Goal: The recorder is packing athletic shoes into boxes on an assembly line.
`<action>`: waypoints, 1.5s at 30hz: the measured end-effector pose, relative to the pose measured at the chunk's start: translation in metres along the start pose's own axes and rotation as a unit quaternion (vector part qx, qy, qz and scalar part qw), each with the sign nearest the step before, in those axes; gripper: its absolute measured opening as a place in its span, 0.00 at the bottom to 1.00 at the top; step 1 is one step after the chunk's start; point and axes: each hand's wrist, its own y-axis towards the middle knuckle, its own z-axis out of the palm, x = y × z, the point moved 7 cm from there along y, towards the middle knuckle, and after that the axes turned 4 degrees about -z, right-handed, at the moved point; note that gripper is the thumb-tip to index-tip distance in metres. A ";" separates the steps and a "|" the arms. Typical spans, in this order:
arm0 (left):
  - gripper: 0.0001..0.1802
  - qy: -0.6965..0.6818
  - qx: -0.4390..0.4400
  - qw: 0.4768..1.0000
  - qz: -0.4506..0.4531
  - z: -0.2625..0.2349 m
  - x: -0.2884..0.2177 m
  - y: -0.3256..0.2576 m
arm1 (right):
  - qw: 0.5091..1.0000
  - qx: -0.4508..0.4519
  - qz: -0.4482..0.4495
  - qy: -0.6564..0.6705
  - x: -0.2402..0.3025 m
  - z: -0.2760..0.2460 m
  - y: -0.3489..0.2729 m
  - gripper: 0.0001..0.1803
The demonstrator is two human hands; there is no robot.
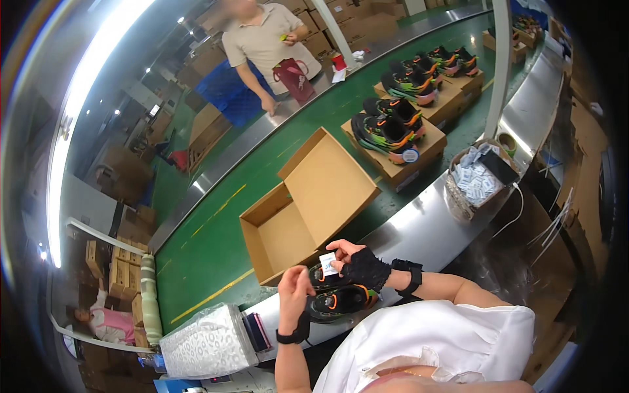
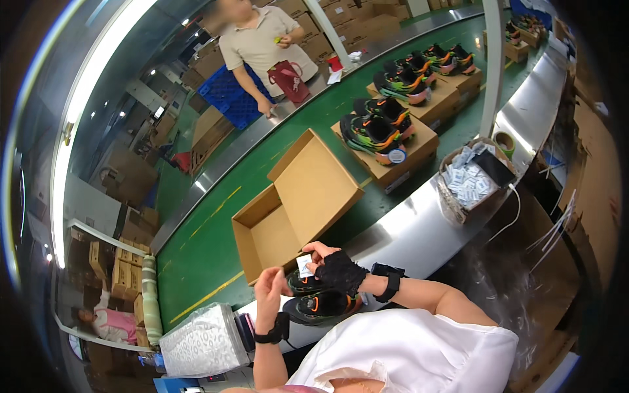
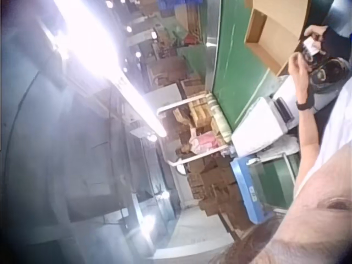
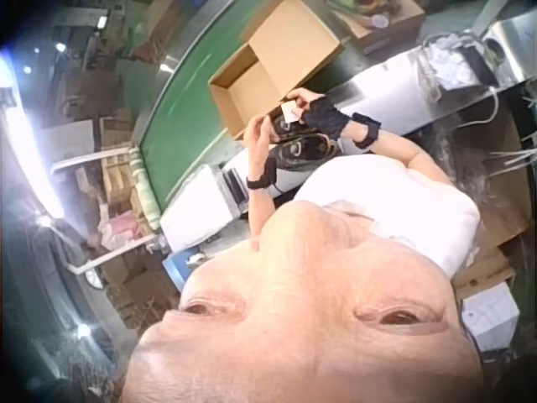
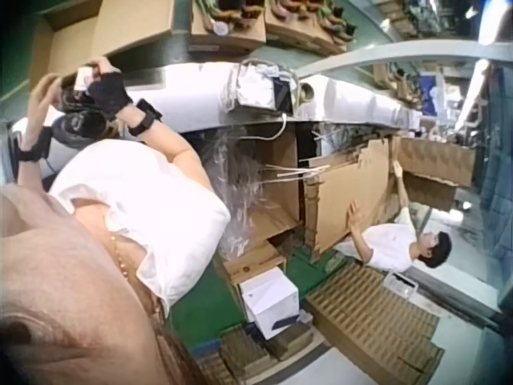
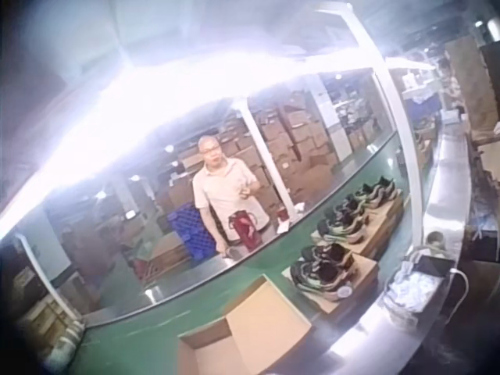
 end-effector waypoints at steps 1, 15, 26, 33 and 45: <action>0.09 -0.018 -0.009 1.000 0.002 -0.022 0.008 -0.003 | 1.000 -0.008 0.014 0.015 -0.004 0.005 0.005 0.17; 0.10 0.107 -0.335 0.921 -0.167 -0.429 0.225 -0.077 | 0.915 0.120 -0.096 -0.373 -0.083 0.142 0.121 0.26; 0.16 0.426 -0.237 0.847 -0.211 -0.483 0.297 -0.099 | 0.754 0.154 -0.001 -0.639 -0.200 0.174 0.085 0.12; 0.13 0.257 -0.365 0.892 -0.074 -0.521 0.232 -0.110 | 0.759 0.251 0.076 -0.596 -0.159 0.188 0.084 0.17; 0.06 -0.156 -0.088 0.972 0.155 -0.241 -0.023 0.065 | 0.984 0.158 -0.069 -0.044 0.004 0.250 0.106 0.32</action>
